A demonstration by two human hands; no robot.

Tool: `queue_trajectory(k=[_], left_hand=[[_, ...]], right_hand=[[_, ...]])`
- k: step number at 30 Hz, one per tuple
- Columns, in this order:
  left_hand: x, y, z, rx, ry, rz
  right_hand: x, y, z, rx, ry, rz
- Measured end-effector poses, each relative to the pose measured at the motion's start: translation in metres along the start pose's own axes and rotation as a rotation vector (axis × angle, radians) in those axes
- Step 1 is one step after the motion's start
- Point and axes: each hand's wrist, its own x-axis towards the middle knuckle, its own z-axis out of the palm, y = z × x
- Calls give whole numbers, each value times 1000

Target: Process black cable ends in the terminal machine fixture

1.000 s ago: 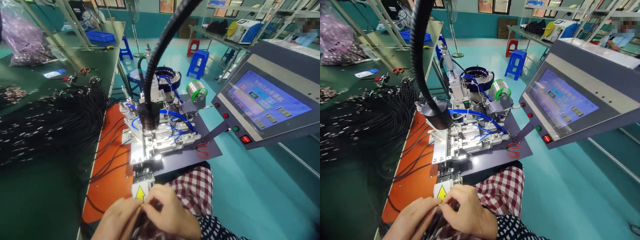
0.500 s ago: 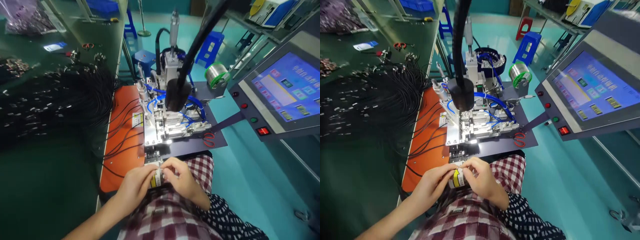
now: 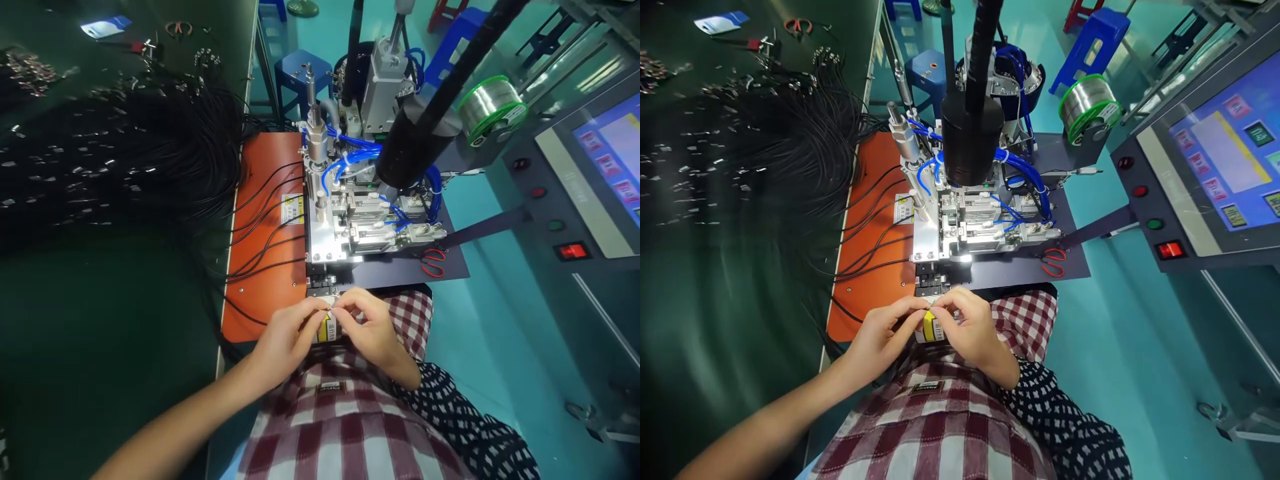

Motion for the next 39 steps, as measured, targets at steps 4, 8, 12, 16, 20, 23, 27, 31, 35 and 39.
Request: queue_trajectory(k=[4, 8, 12, 16, 20, 23, 27, 31, 35, 39], left_hand=[[0, -2, 3, -30, 71, 5], [1, -2, 3, -21, 113, 7], [1, -1, 3, -32, 121, 17], [1, -4, 4, -12, 116, 18], [0, -8, 5, 77, 133, 41], [0, -8, 2, 58, 111, 27], [2, -3, -4, -53, 29, -26], [5, 0, -7, -144, -5, -69], [5, -2, -8, -252, -30, -119], [6, -2, -8, -299, -31, -149]], right_hand=[[-3, 4, 4, 28, 34, 58], [-4, 7, 6, 58, 52, 68], [-4, 6, 4, 75, 27, 66], [-5, 5, 4, 56, 15, 51], [-6, 2, 1, 21, -40, 17], [-3, 2, -4, 25, -78, 17], [3, 4, -10, 85, 17, 40], [4, 3, -5, 132, 16, 1], [1, 3, 1, 145, 36, -34], [1, 3, 2, 121, 55, -65]])
